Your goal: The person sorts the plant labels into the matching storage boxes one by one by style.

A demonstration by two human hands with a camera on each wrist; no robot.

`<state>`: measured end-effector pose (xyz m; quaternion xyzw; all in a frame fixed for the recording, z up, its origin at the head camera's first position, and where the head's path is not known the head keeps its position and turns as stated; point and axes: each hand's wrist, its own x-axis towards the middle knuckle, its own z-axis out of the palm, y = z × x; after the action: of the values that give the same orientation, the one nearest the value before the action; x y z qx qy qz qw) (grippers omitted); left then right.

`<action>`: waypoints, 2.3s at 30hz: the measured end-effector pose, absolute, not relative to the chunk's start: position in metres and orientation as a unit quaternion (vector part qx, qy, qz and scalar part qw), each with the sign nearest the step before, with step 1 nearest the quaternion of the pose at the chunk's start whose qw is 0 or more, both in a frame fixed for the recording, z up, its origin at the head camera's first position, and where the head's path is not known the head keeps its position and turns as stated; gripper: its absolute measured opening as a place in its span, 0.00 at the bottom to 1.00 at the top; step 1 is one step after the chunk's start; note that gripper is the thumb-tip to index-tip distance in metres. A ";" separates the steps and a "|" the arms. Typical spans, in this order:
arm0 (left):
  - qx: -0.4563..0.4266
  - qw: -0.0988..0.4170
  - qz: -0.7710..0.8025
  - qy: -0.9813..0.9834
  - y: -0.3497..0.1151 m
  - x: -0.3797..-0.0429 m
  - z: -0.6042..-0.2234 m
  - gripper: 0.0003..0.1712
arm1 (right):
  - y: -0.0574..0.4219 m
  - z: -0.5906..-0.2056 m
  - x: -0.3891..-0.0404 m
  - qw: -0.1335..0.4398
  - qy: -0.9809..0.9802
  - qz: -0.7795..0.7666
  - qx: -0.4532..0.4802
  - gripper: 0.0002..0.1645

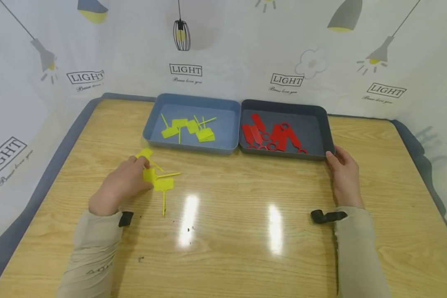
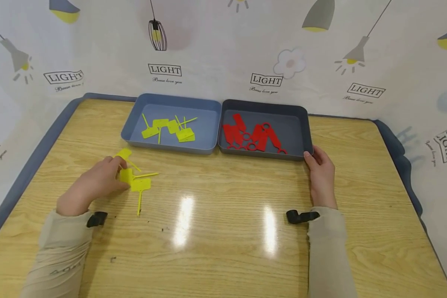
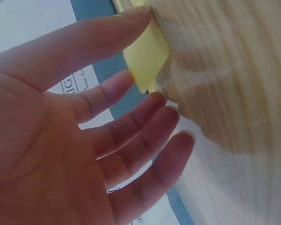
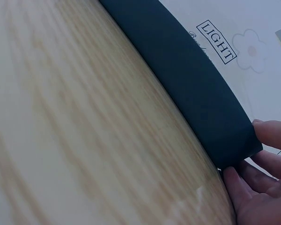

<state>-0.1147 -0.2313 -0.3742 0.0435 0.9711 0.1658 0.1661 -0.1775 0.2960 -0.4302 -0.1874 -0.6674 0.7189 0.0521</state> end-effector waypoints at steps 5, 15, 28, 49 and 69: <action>0.048 0.167 0.173 0.970 -0.233 -0.114 -0.374 0.27 | 0.296 -0.430 -0.177 0.052 -0.665 0.723 -0.182 0.36; 0.046 0.176 0.177 0.967 -0.234 -0.114 -0.373 0.24 | 0.295 -0.430 -0.177 0.050 -0.663 0.723 -0.187 0.36; 0.110 0.170 0.213 0.956 -0.237 -0.117 -0.374 0.10 | 0.295 -0.431 -0.177 0.054 -0.670 0.716 -0.191 0.35; 0.142 0.156 0.273 0.938 -0.228 -0.121 -0.366 0.09 | 0.296 -0.431 -0.177 0.050 -0.679 0.708 -0.188 0.36; 0.108 0.008 0.357 0.928 -0.192 -0.136 -0.347 0.14 | 0.297 -0.430 -0.177 0.047 -0.687 0.701 -0.187 0.35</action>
<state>-0.1360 -0.1921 -0.3474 0.1075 0.9279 0.3568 0.0083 -0.1775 0.2966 -0.4302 -0.1870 -0.6867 0.7010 0.0467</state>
